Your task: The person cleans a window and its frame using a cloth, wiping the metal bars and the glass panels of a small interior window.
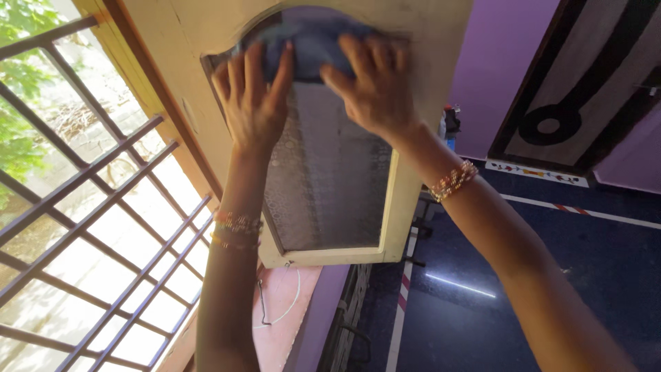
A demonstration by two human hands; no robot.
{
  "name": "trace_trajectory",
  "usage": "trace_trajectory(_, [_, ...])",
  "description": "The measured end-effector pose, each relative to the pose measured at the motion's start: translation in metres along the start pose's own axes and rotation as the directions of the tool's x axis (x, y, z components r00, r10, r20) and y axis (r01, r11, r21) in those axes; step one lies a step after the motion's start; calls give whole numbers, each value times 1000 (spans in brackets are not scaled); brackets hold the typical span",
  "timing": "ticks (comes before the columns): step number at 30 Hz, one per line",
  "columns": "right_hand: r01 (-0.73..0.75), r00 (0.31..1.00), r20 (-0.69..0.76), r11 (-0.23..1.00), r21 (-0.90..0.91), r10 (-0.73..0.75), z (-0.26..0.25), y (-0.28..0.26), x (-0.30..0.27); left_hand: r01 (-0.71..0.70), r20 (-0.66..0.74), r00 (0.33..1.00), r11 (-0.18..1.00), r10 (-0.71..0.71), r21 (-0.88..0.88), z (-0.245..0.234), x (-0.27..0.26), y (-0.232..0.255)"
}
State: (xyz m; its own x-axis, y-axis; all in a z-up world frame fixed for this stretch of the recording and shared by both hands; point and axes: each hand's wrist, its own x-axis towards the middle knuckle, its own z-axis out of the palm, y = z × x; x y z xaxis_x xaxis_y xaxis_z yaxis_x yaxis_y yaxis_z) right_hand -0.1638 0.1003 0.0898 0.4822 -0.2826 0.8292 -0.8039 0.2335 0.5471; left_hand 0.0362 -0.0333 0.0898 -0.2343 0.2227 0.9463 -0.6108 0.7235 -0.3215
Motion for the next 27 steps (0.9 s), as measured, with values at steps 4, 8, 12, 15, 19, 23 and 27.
trace_trajectory(4, [-99, 995, -17, 995, 32, 100, 5, -13, 0, 73, -101, 992, 997, -76, -30, 10, -2, 14])
trace_trajectory(8, [-93, 996, 19, 994, 65, 92, 20, -50, -52, 116, -96, 988, 993, -119, -37, 18, -69, 28])
trace_trajectory(12, [67, 995, 71, 990, 125, -76, 25, -93, -120, 13, 45, 999, 999, -11, -36, 4, -163, 37])
trace_trajectory(15, [156, 966, 163, 956, 247, -200, 19, -102, -149, -113, 250, 958, 987, 138, -113, -13, -207, 27])
trace_trajectory(19, [232, 938, 191, 935, 269, -288, 14, -87, -128, -299, 291, 915, 954, 278, 31, -20, -185, 9])
trace_trajectory(23, [159, 964, 180, 967, 201, -196, 19, -53, -59, -177, 172, 973, 977, 156, 116, -21, -98, -16])
trace_trajectory(27, [66, 996, 60, 995, 70, -71, 32, -37, -5, -50, 99, 994, 995, 41, 91, -24, -35, -33])
